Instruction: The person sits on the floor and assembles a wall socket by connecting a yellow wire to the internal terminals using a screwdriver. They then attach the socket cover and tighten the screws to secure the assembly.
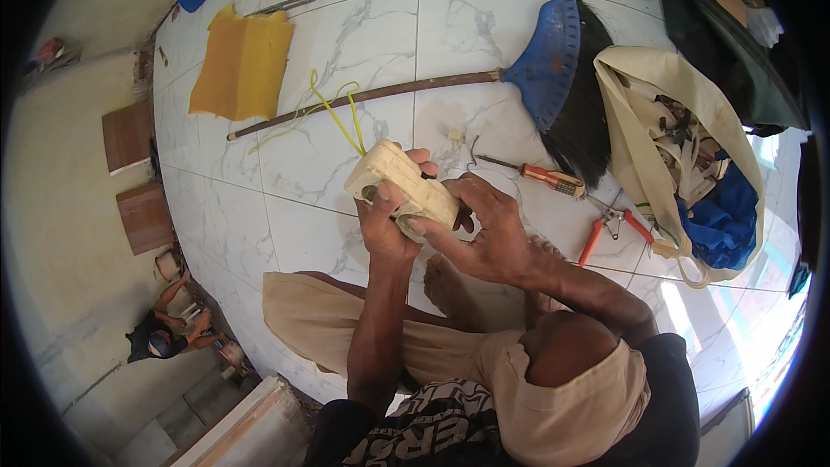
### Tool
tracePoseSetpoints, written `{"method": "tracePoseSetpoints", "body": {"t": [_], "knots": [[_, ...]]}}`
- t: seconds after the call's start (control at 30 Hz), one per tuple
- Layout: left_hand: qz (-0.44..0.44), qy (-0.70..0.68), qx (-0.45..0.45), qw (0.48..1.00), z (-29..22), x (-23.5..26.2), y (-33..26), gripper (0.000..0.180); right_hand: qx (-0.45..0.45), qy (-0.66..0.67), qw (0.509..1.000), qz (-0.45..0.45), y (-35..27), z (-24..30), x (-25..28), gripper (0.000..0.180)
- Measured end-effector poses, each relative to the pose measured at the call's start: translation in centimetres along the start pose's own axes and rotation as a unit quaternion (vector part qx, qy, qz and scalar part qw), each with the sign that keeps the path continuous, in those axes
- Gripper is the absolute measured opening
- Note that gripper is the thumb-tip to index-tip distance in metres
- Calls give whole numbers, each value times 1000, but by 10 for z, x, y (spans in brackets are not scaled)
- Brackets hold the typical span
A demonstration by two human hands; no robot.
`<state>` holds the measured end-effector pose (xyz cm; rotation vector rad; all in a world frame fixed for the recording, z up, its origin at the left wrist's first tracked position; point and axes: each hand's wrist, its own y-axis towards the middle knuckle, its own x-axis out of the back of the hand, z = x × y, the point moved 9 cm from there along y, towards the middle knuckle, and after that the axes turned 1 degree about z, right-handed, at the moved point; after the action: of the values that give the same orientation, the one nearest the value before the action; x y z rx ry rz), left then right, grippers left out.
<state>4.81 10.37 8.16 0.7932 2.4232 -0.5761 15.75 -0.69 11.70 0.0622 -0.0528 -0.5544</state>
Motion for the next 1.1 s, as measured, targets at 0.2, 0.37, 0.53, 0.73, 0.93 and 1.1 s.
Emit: {"method": "tracePoseSetpoints", "body": {"t": [0.2, 0.37, 0.53, 0.73, 0.93, 1.1], "knots": [[-22, 36, 1, 999, -5, -5, -2, 60, -28, 34, 999, -3, 1, -5, -2, 42], [-147, 156, 56, 975, 7, -13, 12, 52, -163, 178, 970, -15, -2, -59, -11, 31], [-45, 64, 88, 993, 6, -27, 14, 78, -274, 335, 900, 49, -1, -68, -17, 32], [112, -141, 110, 978, 20, -39, 13, 89, -305, 483, 820, 37, -4, -69, -23, 38], [99, -49, 108, 988, 27, -36, 12, 84, -314, 576, 751, 66, -5, -65, -26, 41], [85, 27, 102, 991, 24, -36, 12, 80, -318, 585, 742, 81, -2, -58, -25, 45]]}}
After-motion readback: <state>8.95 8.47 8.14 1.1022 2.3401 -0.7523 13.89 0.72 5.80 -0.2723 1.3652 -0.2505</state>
